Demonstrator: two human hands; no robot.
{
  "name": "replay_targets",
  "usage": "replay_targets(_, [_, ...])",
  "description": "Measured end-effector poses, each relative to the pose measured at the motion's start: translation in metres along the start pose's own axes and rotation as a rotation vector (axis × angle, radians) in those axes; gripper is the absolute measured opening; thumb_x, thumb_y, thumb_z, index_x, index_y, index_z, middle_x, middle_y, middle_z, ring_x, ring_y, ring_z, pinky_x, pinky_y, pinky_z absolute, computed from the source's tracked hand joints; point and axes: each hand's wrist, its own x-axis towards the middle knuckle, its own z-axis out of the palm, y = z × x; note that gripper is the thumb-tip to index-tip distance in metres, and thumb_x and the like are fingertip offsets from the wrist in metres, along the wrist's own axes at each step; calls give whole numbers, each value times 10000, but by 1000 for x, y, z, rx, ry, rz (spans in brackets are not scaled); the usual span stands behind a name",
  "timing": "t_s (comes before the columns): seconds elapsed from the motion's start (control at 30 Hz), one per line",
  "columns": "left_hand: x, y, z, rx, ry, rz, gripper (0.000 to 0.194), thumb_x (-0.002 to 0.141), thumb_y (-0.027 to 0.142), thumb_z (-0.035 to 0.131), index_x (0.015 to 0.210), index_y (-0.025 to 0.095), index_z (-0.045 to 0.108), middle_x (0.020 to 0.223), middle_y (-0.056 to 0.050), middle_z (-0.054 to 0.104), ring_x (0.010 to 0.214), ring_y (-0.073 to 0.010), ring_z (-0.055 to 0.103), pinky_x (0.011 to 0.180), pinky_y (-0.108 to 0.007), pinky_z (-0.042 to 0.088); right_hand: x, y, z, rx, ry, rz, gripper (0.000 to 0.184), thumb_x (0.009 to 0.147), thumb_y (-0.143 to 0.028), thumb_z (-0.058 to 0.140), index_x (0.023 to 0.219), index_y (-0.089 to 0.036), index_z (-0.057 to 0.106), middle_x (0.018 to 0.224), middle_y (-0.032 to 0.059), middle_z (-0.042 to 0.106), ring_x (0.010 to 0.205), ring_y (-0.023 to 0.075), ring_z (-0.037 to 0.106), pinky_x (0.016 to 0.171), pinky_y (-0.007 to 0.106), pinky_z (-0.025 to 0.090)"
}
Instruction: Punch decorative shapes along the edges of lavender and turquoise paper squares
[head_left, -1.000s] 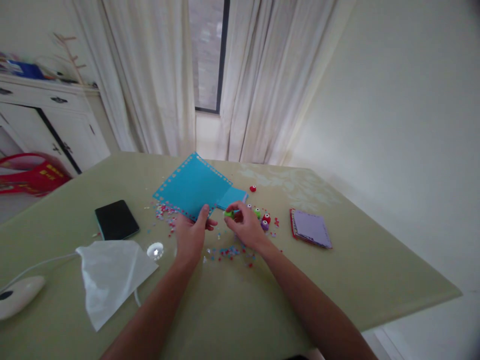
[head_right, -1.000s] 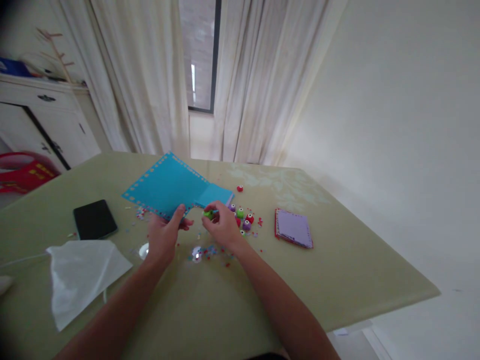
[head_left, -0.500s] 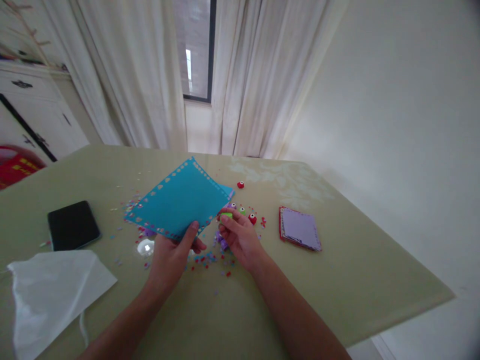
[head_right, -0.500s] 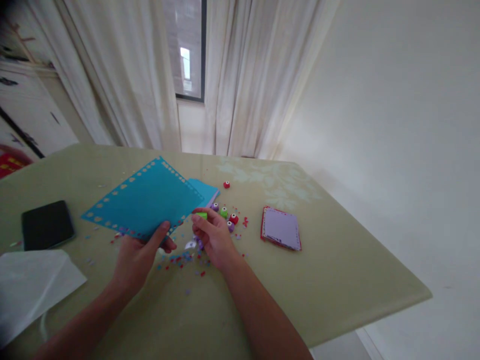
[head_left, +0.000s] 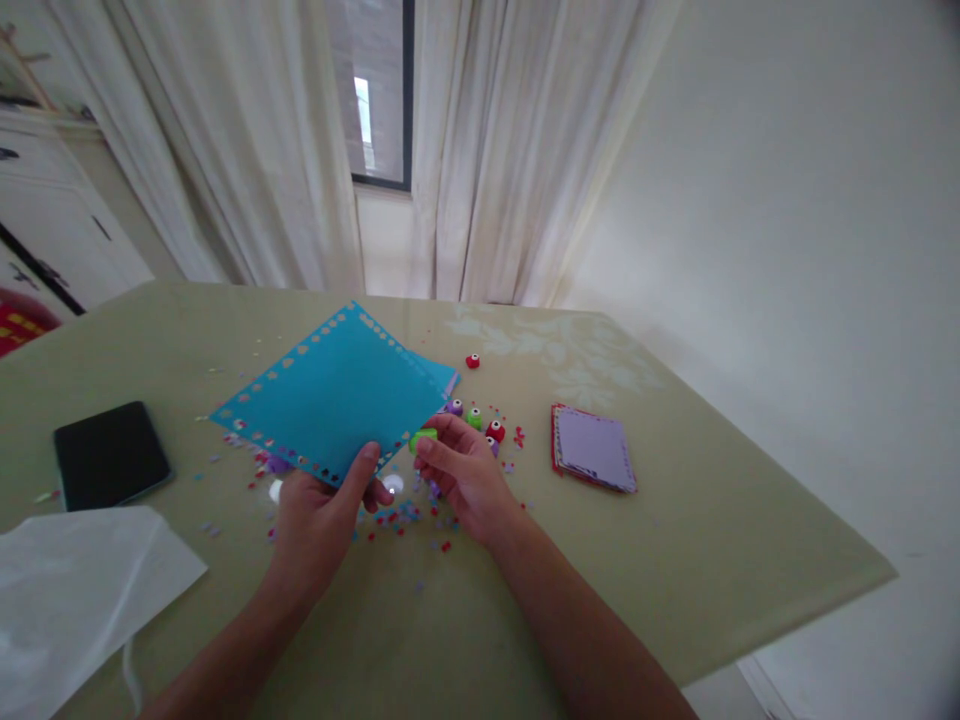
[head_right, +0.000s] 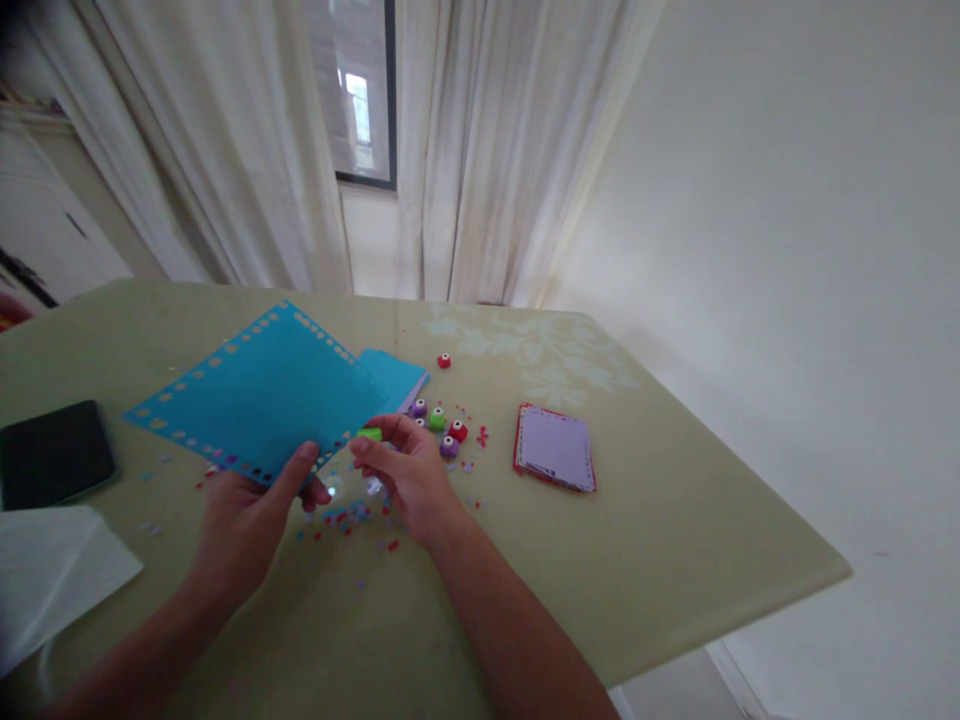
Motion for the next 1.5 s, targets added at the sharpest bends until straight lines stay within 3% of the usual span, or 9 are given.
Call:
replay_targets(0.2, [-1, -7, 1, -9, -12, 22, 493, 895, 562, 701, 509, 256, 705, 518, -38, 706, 467, -202, 654, 508, -298, 527, -2, 2, 0, -39, -8, -20, 473, 581, -361, 1069, 904, -216, 755, 758, -40, 721, 614, 97, 598, 571, 213, 446])
replay_targets(0.47, [-1, -6, 2, -31, -18, 10, 466, 889, 553, 712, 531, 255, 708, 517, -32, 706, 452, -197, 639, 501, -294, 519, 0, 2, 0, -39, -42, -83, 456, 593, -374, 1060, 924, -230, 782, 861, -8, 786, 689, 122, 652, 646, 236, 512])
replay_targets(0.67, [-1, -7, 1, -8, -31, 27, 434, 894, 544, 716, 576, 249, 735, 535, -31, 722, 458, -194, 639, 494, -288, 509, 0, 2, 0, -58, 12, -103, 449, 609, -374, 1045, 905, -229, 740, 787, -29, 738, 618, 103, 585, 567, 220, 442])
replay_targets(0.87, [1, -12, 1, 17, -53, 37, 458, 908, 561, 699, 570, 255, 737, 549, -35, 730, 467, -191, 647, 494, -283, 504, 0, -3, -1, -57, 67, -141, 455, 591, -382, 1040, 889, -241, 726, 795, -33, 703, 623, 108, 577, 560, 230, 450])
replay_targets(1.17, [0, -6, 4, 23, -103, 27, 491, 856, 578, 689, 476, 269, 685, 466, -27, 657, 401, -186, 589, 437, -278, 452, -1, -4, -4, -164, 57, -103, 491, 631, -518, 1022, 862, -219, 709, 758, -24, 677, 595, 116, 611, 537, 240, 467])
replay_targets(1.27, [2, -9, 3, 48, -123, 34, 512, 873, 580, 682, 466, 269, 682, 456, -21, 642, 395, -178, 569, 437, -275, 435, 0, -2, -5, -184, 59, -79, 478, 645, -533, 1012, 766, -209, 682, 688, -28, 653, 583, 110, 583, 532, 231, 438])
replay_targets(1.5, [4, -16, 2, 75, -139, 27, 531, 874, 595, 673, 458, 265, 673, 437, -22, 613, 381, -171, 534, 426, -270, 385, -1, 0, -7, -226, 70, -42, 505, 642, -575, 1001, 752, -206, 673, 631, -40, 604, 539, 97, 469, 509, 242, 339])
